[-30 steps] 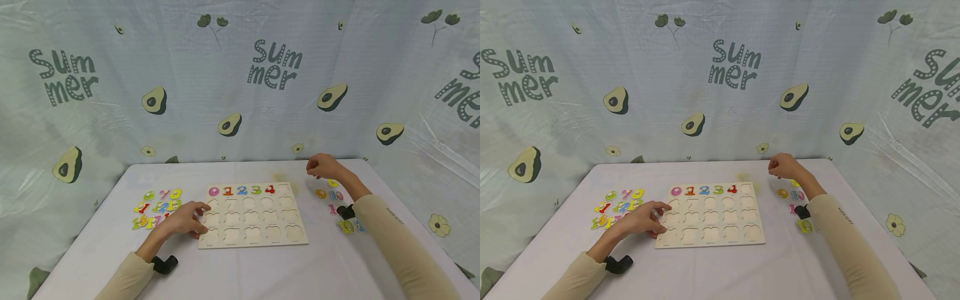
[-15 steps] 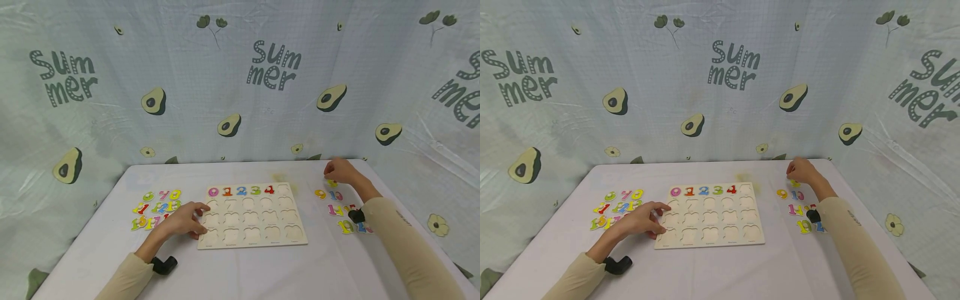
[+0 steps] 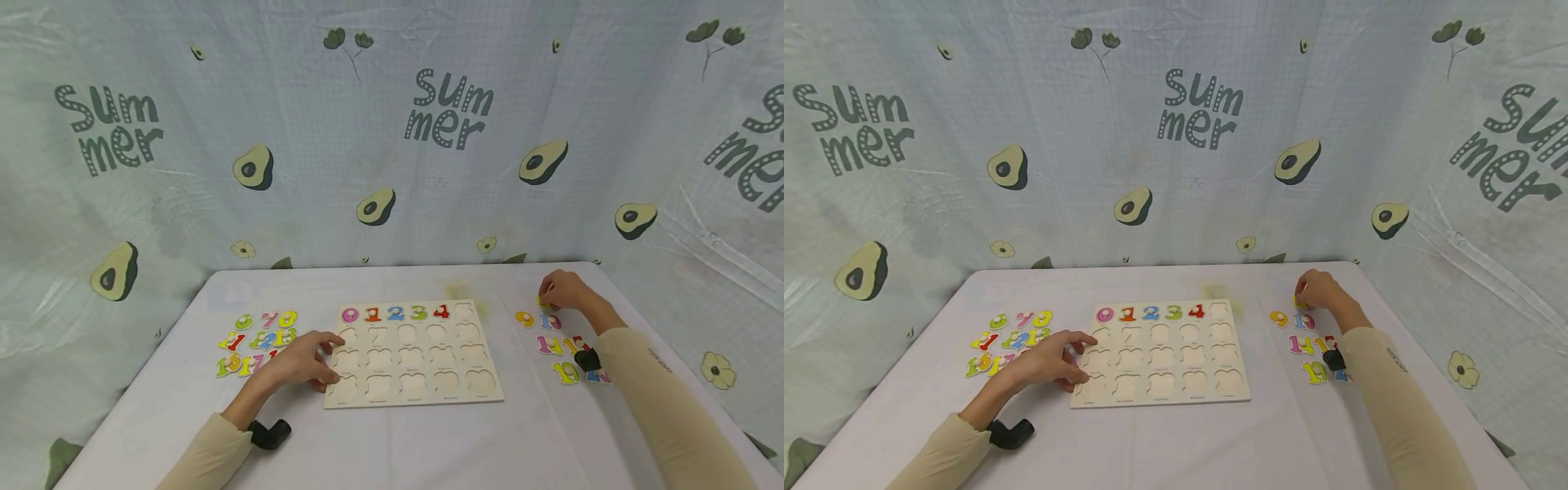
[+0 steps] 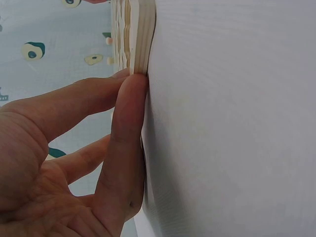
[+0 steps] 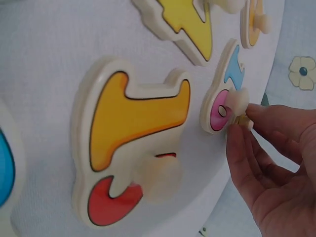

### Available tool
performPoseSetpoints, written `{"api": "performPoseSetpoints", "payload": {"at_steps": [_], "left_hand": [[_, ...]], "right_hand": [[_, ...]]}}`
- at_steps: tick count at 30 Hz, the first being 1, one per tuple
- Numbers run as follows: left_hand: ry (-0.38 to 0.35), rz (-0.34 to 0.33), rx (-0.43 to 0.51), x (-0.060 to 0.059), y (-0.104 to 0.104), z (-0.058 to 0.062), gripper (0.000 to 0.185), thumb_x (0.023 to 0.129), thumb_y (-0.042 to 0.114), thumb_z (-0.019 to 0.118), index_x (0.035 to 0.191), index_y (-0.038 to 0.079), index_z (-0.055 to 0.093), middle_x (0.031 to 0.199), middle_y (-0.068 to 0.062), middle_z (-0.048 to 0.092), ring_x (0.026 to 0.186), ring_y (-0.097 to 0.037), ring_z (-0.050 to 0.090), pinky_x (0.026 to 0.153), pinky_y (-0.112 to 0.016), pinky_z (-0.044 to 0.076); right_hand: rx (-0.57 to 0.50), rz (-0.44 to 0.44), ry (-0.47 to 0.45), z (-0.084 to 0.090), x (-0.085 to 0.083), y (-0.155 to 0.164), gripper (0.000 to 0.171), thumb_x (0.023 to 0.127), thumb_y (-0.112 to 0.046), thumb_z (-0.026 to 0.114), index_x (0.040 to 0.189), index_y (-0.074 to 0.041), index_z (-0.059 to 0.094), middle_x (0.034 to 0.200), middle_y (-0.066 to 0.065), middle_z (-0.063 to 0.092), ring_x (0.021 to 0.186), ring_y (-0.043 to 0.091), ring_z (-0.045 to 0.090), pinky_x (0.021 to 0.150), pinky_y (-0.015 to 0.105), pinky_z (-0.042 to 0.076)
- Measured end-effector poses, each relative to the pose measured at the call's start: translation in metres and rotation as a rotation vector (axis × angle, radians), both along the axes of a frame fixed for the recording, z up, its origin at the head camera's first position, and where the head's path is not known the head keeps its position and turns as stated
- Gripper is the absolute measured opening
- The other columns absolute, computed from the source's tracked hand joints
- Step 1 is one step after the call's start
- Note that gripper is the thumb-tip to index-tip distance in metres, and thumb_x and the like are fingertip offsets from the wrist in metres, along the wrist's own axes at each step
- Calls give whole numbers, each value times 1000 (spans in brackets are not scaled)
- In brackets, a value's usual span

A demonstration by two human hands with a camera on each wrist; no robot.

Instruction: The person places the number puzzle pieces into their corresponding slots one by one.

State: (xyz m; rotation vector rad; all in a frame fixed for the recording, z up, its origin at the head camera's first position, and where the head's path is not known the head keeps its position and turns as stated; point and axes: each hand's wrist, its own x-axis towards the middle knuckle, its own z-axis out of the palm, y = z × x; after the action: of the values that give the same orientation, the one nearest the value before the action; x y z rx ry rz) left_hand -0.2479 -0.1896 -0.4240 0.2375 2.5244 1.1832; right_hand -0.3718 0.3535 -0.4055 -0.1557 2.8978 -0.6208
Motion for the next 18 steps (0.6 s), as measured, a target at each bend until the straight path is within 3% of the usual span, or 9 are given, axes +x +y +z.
{"api": "performPoseSetpoints", "payload": {"at_steps": [18], "left_hand": [[-1,-2,-3,2,0,3,65,80,5,86,139,6,61,123,-16,56,62,-19,65,63,-34,60]], "right_hand": [[-23,-39,30,-7,1,-1,17,96,-9,65,103,7,68,93,19,68,81,25,59,74,30,52]]}}
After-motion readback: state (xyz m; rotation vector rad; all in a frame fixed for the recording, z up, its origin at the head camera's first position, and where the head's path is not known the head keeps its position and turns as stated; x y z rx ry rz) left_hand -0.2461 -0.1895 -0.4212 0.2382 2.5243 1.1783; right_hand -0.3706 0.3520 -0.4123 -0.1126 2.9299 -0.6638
